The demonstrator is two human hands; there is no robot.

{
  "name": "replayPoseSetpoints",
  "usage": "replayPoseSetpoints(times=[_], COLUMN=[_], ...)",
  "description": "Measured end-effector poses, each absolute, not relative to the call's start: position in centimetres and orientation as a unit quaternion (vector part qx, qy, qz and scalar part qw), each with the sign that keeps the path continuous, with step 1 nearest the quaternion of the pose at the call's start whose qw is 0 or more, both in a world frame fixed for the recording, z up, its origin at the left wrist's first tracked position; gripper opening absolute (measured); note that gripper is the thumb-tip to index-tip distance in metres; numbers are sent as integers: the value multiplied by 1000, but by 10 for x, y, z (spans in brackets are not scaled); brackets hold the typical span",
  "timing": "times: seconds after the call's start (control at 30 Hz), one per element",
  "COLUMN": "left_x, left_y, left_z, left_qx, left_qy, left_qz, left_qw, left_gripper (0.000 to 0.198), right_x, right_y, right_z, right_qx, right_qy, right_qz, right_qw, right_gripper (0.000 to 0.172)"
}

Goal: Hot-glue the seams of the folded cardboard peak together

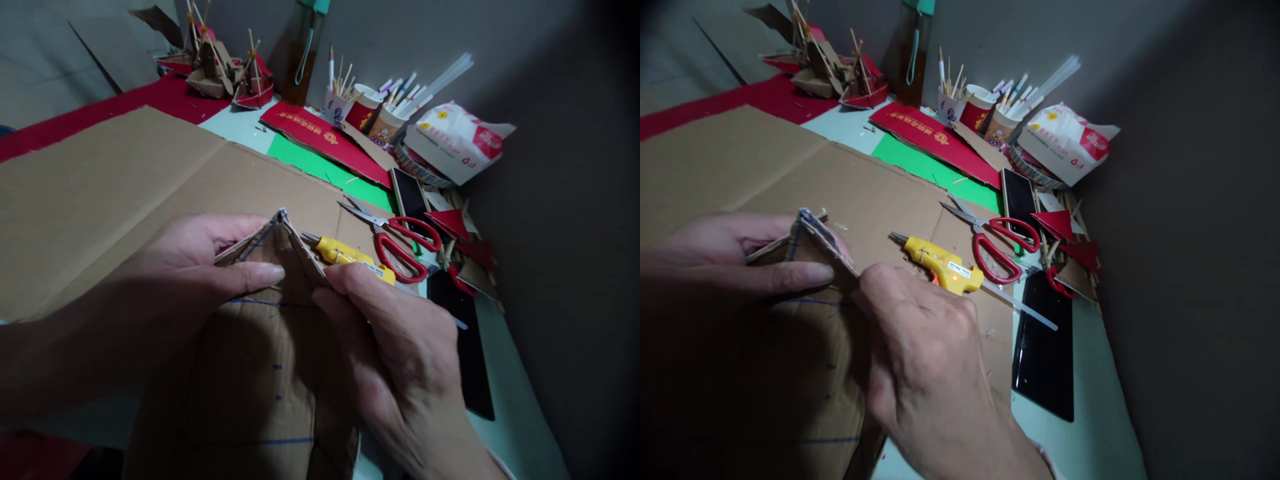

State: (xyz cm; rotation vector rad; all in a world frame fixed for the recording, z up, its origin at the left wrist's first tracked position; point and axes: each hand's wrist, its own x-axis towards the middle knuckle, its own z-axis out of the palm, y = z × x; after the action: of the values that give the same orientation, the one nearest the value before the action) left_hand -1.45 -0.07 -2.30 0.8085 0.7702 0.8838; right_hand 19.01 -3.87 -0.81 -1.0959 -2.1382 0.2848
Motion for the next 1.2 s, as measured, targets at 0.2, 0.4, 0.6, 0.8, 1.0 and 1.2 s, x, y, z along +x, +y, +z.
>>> replayPoseSetpoints(times=[0.2, 0.4, 0.6, 0.8, 1.0, 1.2], left_x=[-16, -18, -18, -17, -18, -25], left_y=[-3, -3, -4, -1, -1, -4], left_z=[-23, -27, -28, -21, -20, -21], left_qx=[347, 410, 442, 459, 451, 468], left_qy=[368, 390, 427, 467, 501, 561], left_qz=[379, 420, 428, 374, 377, 358], left_qw=[775, 710, 662, 657, 635, 582], left_gripper=[21, 22, 33, 17, 23, 26], right_x=[188, 187, 183, 181, 181, 182], right_y=[-38, -38, -35, -34, -35, -34], right_z=[-8, -9, -11, -12, -11, -9], right_qx=[-429, -428, -429, -426, -433, -434], right_qy=[-820, -820, -815, -815, -809, -807], right_qz=[128, 132, 151, 163, 161, 163], right_qw=[357, 357, 360, 358, 363, 364], right_gripper=[24, 25, 28, 28, 30, 30])
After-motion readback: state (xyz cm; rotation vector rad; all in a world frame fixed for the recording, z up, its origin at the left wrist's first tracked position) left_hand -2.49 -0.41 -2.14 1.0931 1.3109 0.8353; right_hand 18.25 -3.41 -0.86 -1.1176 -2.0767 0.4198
